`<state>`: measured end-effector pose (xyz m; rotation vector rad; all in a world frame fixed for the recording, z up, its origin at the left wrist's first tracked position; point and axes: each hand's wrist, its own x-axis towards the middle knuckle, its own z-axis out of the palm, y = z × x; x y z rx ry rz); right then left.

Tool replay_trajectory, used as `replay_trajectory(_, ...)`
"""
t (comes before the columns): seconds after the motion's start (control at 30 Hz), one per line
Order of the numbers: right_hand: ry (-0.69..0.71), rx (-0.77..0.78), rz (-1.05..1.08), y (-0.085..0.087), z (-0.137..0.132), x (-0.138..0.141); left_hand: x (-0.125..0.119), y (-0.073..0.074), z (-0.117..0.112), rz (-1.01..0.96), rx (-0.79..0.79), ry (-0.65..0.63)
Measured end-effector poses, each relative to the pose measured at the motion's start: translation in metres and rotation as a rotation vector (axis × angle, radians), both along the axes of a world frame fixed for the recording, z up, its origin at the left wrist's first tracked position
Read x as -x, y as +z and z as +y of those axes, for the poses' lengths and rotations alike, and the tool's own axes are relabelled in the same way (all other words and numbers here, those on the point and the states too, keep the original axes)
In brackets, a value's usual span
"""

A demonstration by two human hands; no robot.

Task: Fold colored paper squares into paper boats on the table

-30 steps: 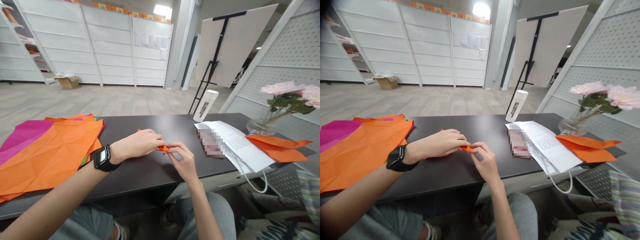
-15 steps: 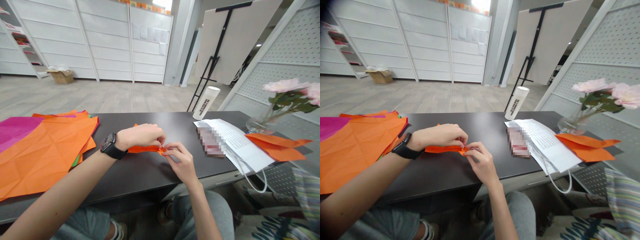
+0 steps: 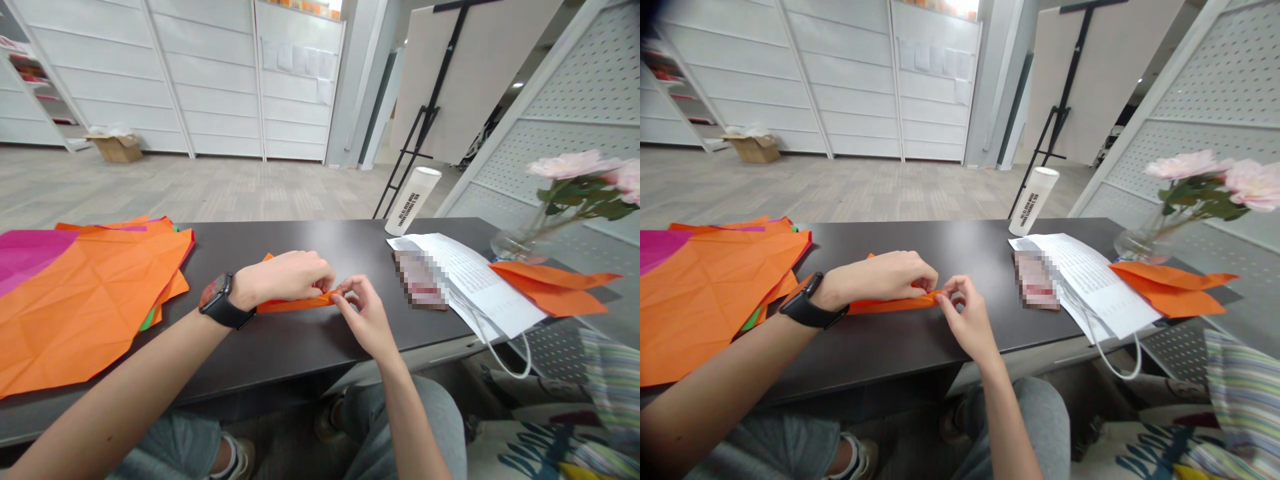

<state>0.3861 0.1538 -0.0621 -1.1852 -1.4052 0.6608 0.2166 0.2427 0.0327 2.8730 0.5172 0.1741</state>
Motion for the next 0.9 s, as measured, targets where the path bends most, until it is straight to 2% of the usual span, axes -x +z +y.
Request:
replay_trajectory(0.27,0.044,0.092,0.004,0.000,0.002,-0.002,0.001,-0.003,-0.002,-0.038,0.052,-0.022)
replay_trajectory(0.47,0.093,0.168,0.108,0.000,0.002,-0.001,0.002,0.000,-0.008,-0.054,0.062,0.014)
replay_trajectory(0.6,0.080,0.150,0.112,0.000,0.002,-0.001,0.000,0.000,-0.011,-0.027,0.100,0.058)
replay_trajectory(0.77,0.051,0.052,0.176,-0.002,0.001,0.000,-0.001,-0.009,-0.005,-0.091,0.135,0.092)
replay_trajectory(0.9,-0.016,-0.016,-0.052,0.000,-0.003,0.002,-0.001,-0.016,-0.001,-0.189,0.270,0.086)
